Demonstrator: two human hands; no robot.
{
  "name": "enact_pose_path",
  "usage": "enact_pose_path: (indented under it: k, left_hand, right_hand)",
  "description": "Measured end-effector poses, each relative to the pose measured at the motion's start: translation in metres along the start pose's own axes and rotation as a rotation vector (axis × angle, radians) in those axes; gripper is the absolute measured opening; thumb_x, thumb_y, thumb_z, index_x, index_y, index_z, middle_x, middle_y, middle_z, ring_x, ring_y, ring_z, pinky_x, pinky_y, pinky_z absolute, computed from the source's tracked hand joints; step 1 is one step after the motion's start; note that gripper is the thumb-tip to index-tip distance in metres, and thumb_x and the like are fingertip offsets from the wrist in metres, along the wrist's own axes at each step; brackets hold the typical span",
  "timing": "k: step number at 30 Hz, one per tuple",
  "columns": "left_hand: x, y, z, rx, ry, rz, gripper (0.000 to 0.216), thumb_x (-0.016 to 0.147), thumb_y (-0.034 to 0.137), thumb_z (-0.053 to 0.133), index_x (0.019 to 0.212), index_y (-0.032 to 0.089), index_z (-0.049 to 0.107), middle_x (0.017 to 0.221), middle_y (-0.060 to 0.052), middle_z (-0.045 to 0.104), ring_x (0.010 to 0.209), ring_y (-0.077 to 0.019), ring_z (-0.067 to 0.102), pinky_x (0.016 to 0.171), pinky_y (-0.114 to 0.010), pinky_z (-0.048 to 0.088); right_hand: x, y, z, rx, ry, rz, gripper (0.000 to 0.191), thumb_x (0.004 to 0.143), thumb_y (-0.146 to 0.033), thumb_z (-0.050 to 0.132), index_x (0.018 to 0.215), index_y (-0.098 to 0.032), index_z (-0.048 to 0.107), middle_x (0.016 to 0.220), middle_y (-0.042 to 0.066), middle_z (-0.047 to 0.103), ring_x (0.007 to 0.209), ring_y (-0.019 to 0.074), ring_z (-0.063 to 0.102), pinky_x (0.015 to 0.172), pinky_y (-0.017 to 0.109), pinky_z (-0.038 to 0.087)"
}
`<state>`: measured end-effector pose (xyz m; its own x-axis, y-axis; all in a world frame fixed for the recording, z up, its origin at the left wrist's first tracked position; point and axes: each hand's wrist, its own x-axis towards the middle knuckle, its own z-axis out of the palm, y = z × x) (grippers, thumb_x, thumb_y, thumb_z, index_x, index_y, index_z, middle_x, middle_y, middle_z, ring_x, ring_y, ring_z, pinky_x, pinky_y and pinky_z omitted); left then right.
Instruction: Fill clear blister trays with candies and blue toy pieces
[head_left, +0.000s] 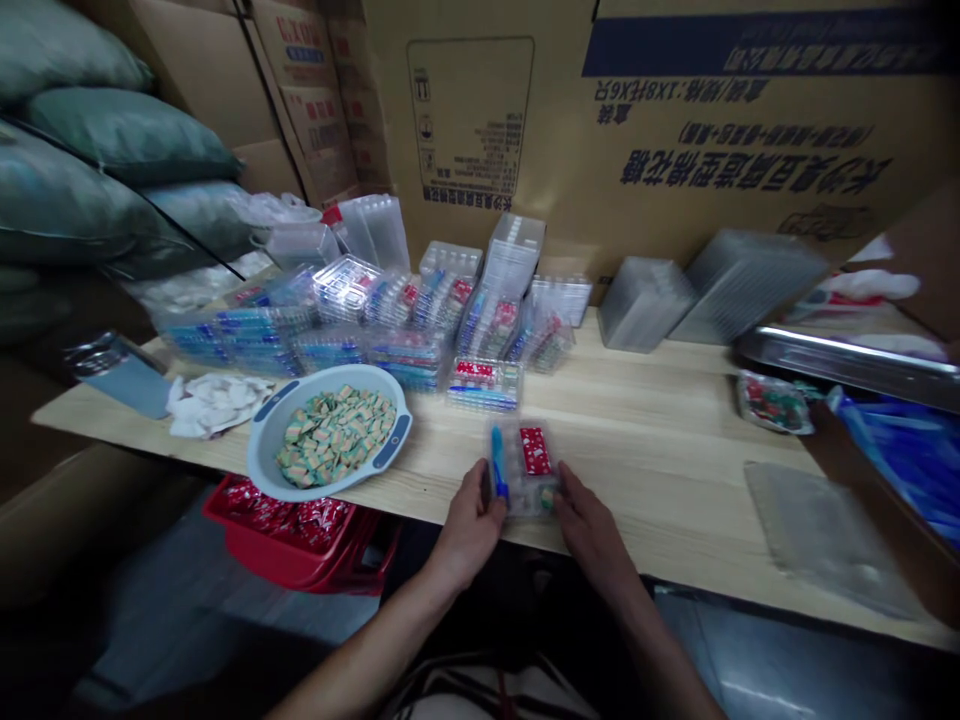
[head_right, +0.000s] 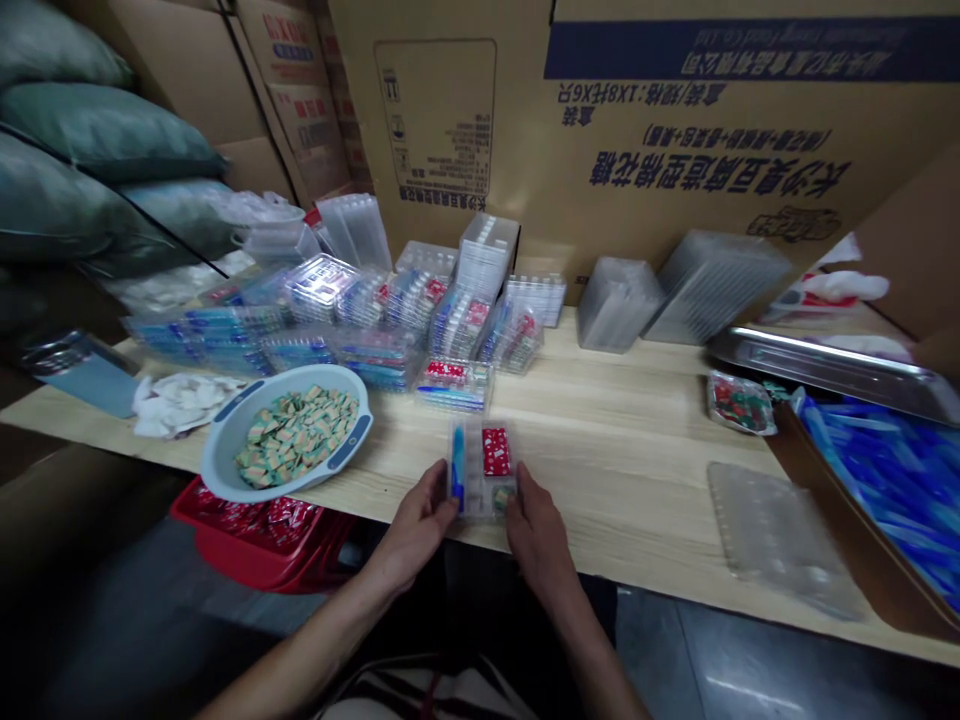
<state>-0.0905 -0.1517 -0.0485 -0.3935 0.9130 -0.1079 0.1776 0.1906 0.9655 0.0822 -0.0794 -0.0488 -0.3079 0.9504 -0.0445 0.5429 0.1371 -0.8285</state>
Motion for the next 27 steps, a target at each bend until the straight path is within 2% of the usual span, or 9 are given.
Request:
enact_pose_path:
  k: [2, 5, 9, 12, 14, 17, 20, 23, 27]
  left_hand:
    - [0.008, 0.002, -0.005, 0.013, 0.046, -0.028, 0.058, 0.092, 0.027, 0.057, 0.146, 0.014, 0.043, 0.15, -0.018, 0.05, 0.138, -0.028, 0.05, 0.116, -0.049, 0.042]
    - [0.037, 0.01, -0.013, 0.079, 0.107, -0.017, 0.049, 0.094, 0.028, 0.053, 0.141, 0.013, 0.049, 0.141, -0.018, 0.058, 0.126, -0.0271, 0.06, 0.108, -0.045, 0.048]
    - [0.077, 0.021, -0.015, 0.133, 0.026, 0.031, 0.035, 0.095, 0.025, 0.05, 0.127, 0.014, 0.058, 0.118, -0.011, 0.07, 0.107, -0.0216, 0.066, 0.099, -0.039, 0.051]
    - [0.082, 0.023, -0.013, 0.202, -0.056, 0.081, 0.029, 0.093, 0.024, 0.05, 0.118, 0.016, 0.062, 0.107, -0.007, 0.071, 0.1, -0.0191, 0.065, 0.094, -0.034, 0.052]
    - [0.073, 0.022, -0.014, 0.303, -0.05, 0.083, 0.03, 0.091, 0.027, 0.053, 0.116, 0.015, 0.063, 0.104, -0.008, 0.07, 0.095, -0.0206, 0.065, 0.09, -0.036, 0.052]
    - [0.051, 0.021, -0.018, 0.386, -0.016, 0.106, 0.034, 0.091, 0.036, 0.054, 0.116, 0.016, 0.064, 0.109, -0.011, 0.069, 0.099, -0.0236, 0.064, 0.091, -0.039, 0.052]
    - [0.031, 0.02, -0.019, 0.357, -0.027, 0.131, 0.038, 0.095, 0.04, 0.049, 0.122, 0.019, 0.063, 0.114, -0.011, 0.069, 0.105, -0.0252, 0.064, 0.096, -0.042, 0.049]
    - [0.017, 0.018, -0.012, 0.311, -0.009, 0.103, 0.037, 0.094, 0.039, 0.049, 0.122, 0.019, 0.062, 0.111, -0.011, 0.07, 0.104, -0.0264, 0.063, 0.095, -0.044, 0.049]
    - [0.001, 0.016, 0.003, 0.171, 0.069, 0.079, 0.035, 0.094, 0.038, 0.052, 0.121, 0.017, 0.061, 0.113, -0.012, 0.068, 0.107, -0.0259, 0.062, 0.095, -0.042, 0.049]
  right_hand:
    - [-0.004, 0.0, -0.005, -0.073, 0.017, -0.022, 0.065, 0.092, -0.048, 0.038, 0.145, -0.013, 0.052, 0.133, 0.016, 0.062, 0.123, 0.032, 0.058, 0.105, 0.049, 0.047]
    - [-0.013, -0.003, -0.013, -0.119, 0.035, -0.003, 0.064, 0.094, -0.05, 0.039, 0.145, -0.014, 0.051, 0.124, 0.016, 0.064, 0.11, 0.0315, 0.063, 0.096, 0.047, 0.052]
    - [-0.02, -0.003, -0.017, 0.026, -0.002, 0.082, 0.065, 0.094, -0.057, 0.041, 0.145, -0.018, 0.051, 0.116, 0.014, 0.066, 0.094, 0.029, 0.067, 0.079, 0.043, 0.059]
    - [-0.017, 0.004, -0.024, 0.192, -0.027, 0.184, 0.071, 0.091, -0.06, 0.043, 0.146, -0.016, 0.047, 0.113, 0.014, 0.066, 0.073, 0.0253, 0.067, 0.063, 0.04, 0.059]
    - [-0.016, 0.011, -0.032, 0.281, 0.009, 0.263, 0.076, 0.088, -0.062, 0.046, 0.148, -0.015, 0.042, 0.11, 0.013, 0.066, 0.067, 0.0238, 0.066, 0.06, 0.039, 0.059]
    - [-0.027, 0.017, -0.043, 0.374, 0.079, 0.369, 0.085, 0.085, -0.067, 0.054, 0.152, -0.018, 0.037, 0.112, 0.011, 0.068, 0.074, 0.0263, 0.071, 0.069, 0.041, 0.061]
    - [-0.049, 0.019, -0.039, 0.416, 0.128, 0.391, 0.086, 0.086, -0.068, 0.057, 0.156, -0.023, 0.034, 0.128, 0.012, 0.066, 0.098, 0.0305, 0.071, 0.09, 0.045, 0.059]
    - [-0.064, 0.02, -0.023, 0.408, 0.137, 0.327, 0.085, 0.09, -0.065, 0.054, 0.16, -0.026, 0.028, 0.144, 0.008, 0.057, 0.129, 0.0301, 0.057, 0.11, 0.046, 0.047]
    - [-0.053, 0.025, -0.011, 0.442, 0.182, 0.294, 0.093, 0.086, -0.069, 0.057, 0.16, -0.021, 0.028, 0.158, 0.006, 0.04, 0.145, 0.0287, 0.038, 0.121, 0.043, 0.031]
